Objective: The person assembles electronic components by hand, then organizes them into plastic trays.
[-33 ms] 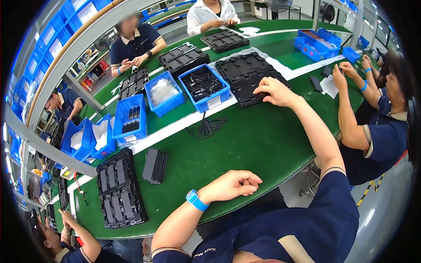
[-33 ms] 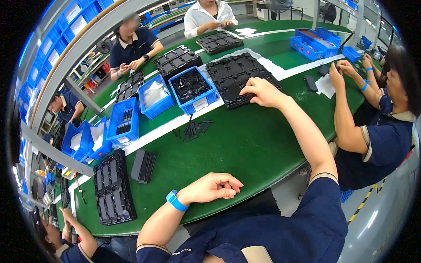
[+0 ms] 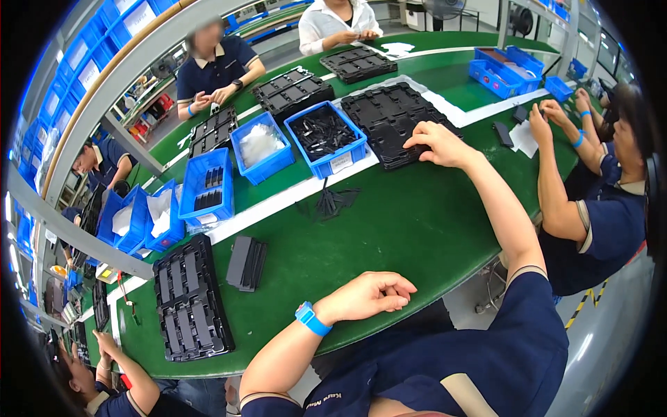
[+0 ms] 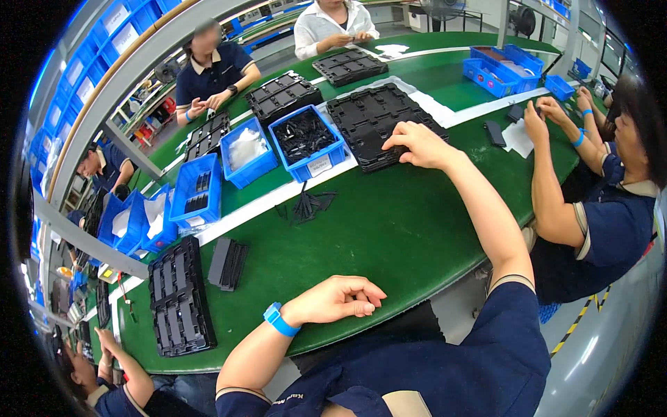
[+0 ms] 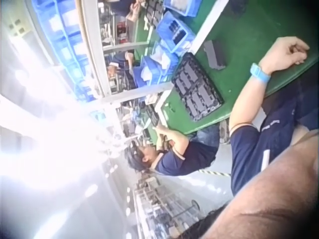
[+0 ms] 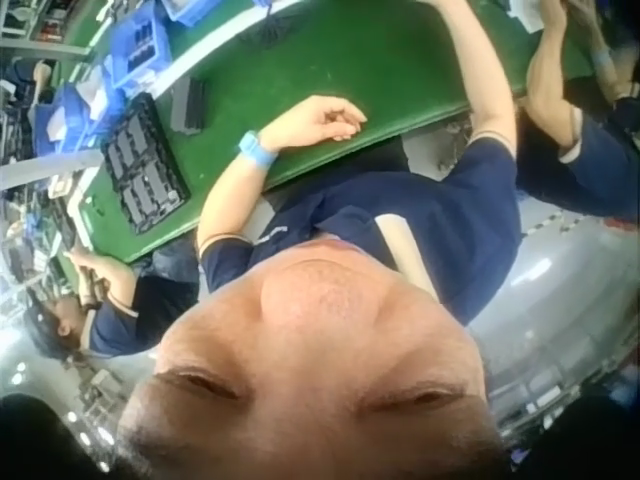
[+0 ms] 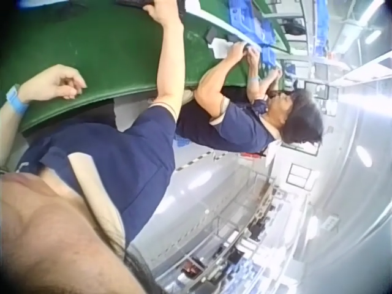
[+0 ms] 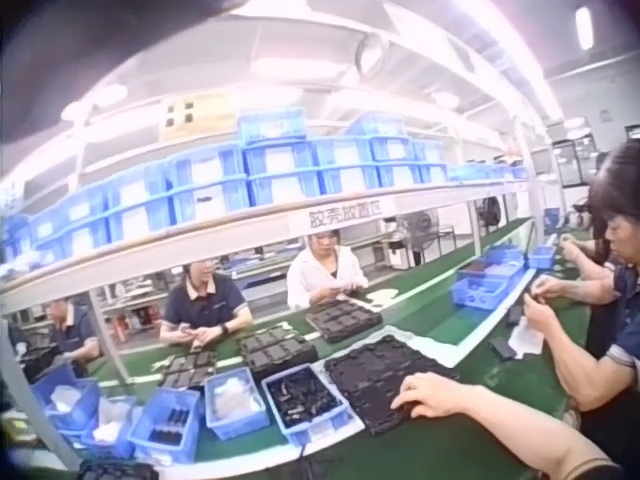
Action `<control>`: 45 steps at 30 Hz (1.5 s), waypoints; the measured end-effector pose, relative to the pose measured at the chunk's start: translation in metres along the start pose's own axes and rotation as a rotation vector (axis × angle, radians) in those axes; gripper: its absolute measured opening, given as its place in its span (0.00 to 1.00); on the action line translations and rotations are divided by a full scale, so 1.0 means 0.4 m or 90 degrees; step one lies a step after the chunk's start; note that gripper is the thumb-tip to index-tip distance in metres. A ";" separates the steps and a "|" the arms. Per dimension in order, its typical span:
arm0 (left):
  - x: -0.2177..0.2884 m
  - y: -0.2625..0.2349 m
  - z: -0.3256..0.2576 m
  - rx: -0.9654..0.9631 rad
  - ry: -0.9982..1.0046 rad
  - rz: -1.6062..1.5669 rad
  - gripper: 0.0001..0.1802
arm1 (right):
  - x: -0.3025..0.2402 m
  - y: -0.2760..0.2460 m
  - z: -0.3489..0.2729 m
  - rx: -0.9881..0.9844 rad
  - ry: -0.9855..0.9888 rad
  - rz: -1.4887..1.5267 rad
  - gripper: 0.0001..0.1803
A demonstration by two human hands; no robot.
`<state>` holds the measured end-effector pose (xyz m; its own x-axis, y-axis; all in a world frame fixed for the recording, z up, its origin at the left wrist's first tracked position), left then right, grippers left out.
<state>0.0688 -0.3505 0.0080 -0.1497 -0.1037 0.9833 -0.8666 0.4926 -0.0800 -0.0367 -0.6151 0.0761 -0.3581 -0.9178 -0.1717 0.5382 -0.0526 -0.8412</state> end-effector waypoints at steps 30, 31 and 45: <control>-0.002 -0.005 -0.004 0.052 0.155 0.006 0.13 | 0.056 0.009 -0.008 0.054 0.109 -0.021 0.19; -0.002 -0.004 -0.004 0.050 0.153 0.003 0.13 | 0.060 0.008 -0.008 0.058 0.125 -0.010 0.19; 0.010 -0.018 0.006 0.015 0.144 0.023 0.13 | 0.072 -0.031 -0.032 0.057 0.115 0.001 0.14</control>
<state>0.0733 -0.3565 0.0121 -0.0727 0.1108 0.9912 -0.8741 0.4715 -0.1168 -0.0634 -0.6357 0.0752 -0.4844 -0.8324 -0.2692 0.6018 -0.0936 -0.7931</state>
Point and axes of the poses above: each hand's wrist, its own z-axis towards the middle knuckle, its own y-axis out of the palm, x = y × z, the point moved 7 cm from there along z, towards the middle knuckle, and after that the axes turned 9 degrees about x, right-handed, at the moved point
